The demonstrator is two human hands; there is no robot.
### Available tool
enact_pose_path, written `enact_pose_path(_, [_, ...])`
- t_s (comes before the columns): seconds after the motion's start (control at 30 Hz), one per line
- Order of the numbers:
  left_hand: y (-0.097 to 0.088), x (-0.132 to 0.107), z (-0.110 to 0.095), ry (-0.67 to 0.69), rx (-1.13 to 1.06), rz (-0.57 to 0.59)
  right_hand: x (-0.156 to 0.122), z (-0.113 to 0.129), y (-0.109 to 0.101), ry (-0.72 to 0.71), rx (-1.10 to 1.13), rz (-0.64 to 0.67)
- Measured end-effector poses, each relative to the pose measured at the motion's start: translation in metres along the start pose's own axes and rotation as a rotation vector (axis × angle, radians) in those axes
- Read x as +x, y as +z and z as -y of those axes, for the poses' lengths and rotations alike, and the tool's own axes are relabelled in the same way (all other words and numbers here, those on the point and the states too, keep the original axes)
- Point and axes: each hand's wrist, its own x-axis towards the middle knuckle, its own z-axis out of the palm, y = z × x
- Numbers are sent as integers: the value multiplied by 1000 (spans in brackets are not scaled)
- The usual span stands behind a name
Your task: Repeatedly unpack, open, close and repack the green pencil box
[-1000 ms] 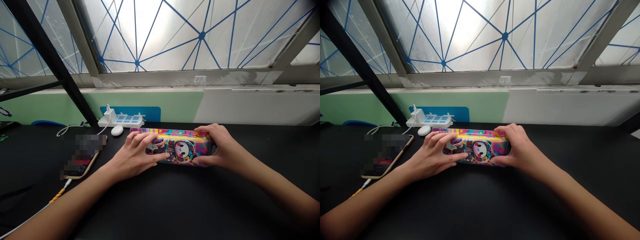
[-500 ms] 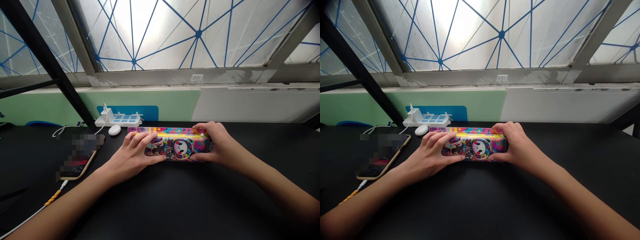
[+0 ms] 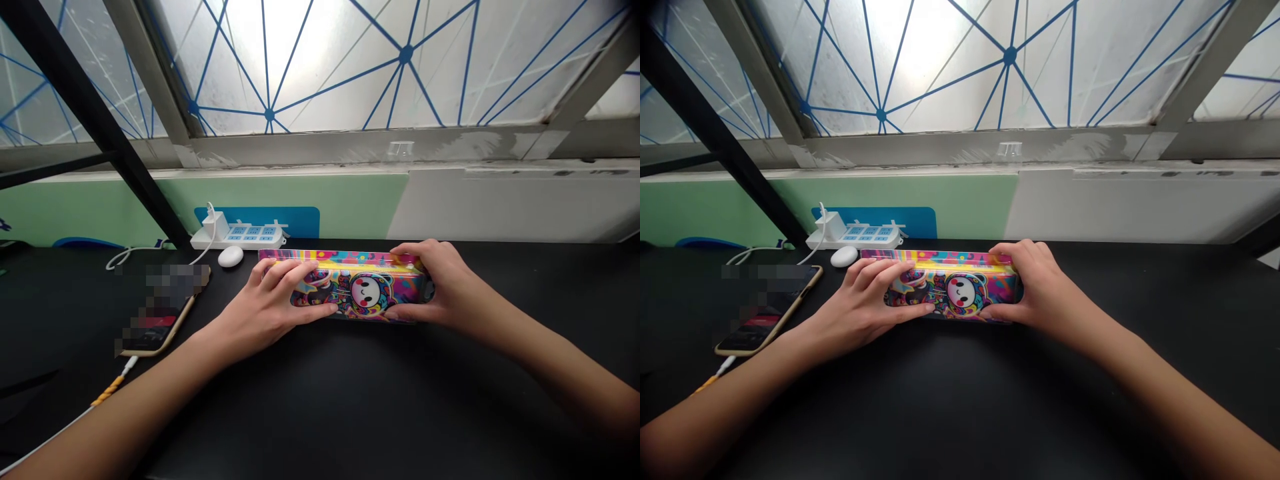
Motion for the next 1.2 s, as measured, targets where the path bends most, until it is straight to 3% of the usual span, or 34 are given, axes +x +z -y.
enact_pose_path(0.57, [-3,-1,-1,-4,33,3,0,0,2,-15,-40,-20])
enact_pose_path(0.77, [-9,-5,-1,-18,-6,-86,-1,9,2,-132,-138,-78])
enact_pose_path(0.93, [-11,-8,-2,-73,42,-203,-6,28,4,-266,-272,-28])
enact_pose_path(1.2, [0,-4,6,-36,-113,-58,-14,35,18,-340,-357,100])
